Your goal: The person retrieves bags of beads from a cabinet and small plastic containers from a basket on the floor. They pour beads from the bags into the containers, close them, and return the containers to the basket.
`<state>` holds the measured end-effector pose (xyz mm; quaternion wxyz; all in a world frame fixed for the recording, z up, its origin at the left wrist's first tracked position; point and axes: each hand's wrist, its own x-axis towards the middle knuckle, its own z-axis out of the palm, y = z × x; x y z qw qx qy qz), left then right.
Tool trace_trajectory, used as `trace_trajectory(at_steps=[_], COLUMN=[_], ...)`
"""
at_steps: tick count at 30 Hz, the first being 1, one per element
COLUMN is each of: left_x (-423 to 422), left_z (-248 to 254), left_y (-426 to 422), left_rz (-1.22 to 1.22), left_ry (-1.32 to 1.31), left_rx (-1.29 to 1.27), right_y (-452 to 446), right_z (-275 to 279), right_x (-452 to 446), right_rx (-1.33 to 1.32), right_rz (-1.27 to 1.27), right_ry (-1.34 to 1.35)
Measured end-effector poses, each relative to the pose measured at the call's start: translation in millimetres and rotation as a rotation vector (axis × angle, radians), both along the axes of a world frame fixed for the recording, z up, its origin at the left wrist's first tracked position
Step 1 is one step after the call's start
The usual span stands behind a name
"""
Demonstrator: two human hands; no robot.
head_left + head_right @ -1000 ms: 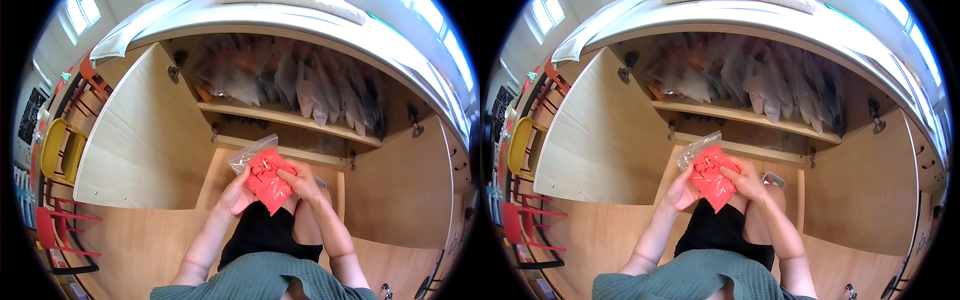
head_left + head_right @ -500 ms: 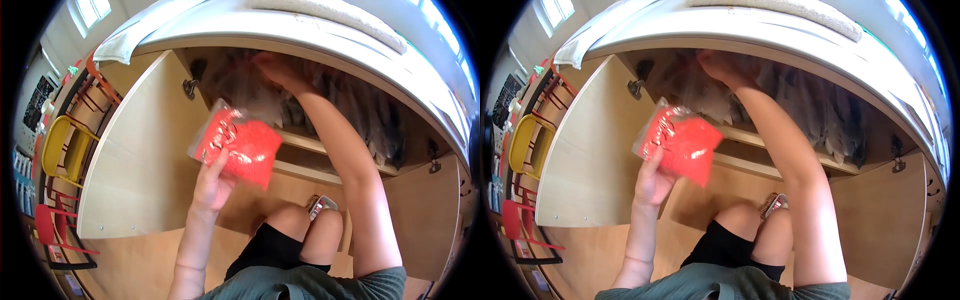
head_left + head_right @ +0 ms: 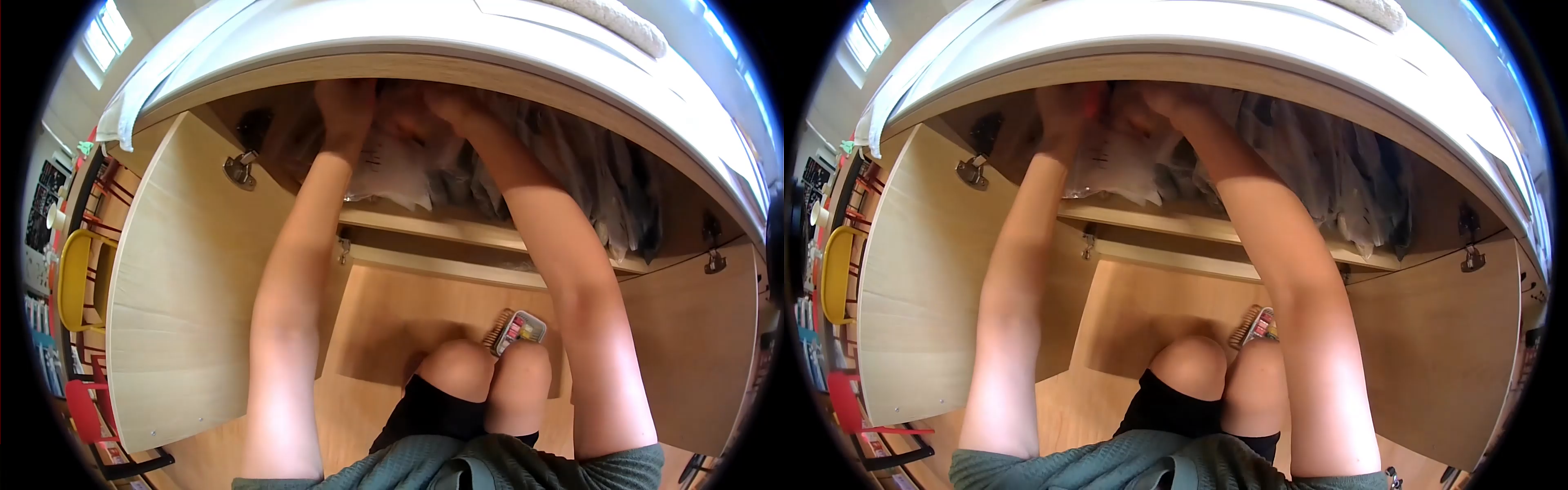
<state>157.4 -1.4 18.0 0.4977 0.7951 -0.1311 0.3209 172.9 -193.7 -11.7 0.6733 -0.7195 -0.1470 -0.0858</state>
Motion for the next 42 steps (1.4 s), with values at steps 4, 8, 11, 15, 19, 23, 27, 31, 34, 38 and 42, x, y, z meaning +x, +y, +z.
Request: trace_trajectory(at_steps=[4, 8, 11, 15, 19, 23, 27, 31, 34, 38, 42], left_x=[26.1, 47.5, 73.5, 109.8, 157.3, 151.0, 54.6, 37.2, 50.4, 57.8, 60.8], left_z=[-29.7, -41.2, -49.1, -75.3, -122.6, -125.5, -38.3, -36.5, -34.6, -20.1, 1.1], left_y=[-14.0, -12.2, 1.5, 20.6, 44.6, 69.2, 30.9, -8.3, -9.4, 13.1, 39.1], left_rz=[0.318, 0.156, -0.079, -0.39, -0.706, -0.947, -0.318, -0.055, -0.009, -0.086, -0.119], left_ry=[-0.023, 0.05, 0.17, 0.291, 0.33, 0.506, 0.663, 0.324, 0.306, 0.359, 0.389], left_rx=[0.588, 0.342, 0.107, -0.22, -0.509, -0.56, -0.122, -0.057, 0.045, 0.145, 0.275], right_y=[7.5, 10.5, 9.6, 15.1, 12.0, 15.0, 19.0, 24.6, 31.2, 33.4, 29.9], right_z=[6.7, 34.7, 26.4, 40.4, 75.8, 62.0, 57.2, 16.5, 67.1, 15.8, 29.7], right_x=[-11.8, -45.0, -40.9, -55.1, -91.6, -76.6, -83.3, -46.5, -84.4, -43.5, -67.3], right_rx=[-0.307, -0.413, -0.368, -0.364, -0.334, -0.531, -0.533, -0.576, -0.759, -0.439, -0.852], right_rz=[-0.267, -0.288, -0.275, -0.272, -0.197, -0.29, -0.319, -0.501, -0.359, 0.082, 0.025], right_ry=[-0.038, 0.036, -0.005, -0.017, 0.16, 0.13, 0.013, -0.24, -0.039, -0.206, -0.371])
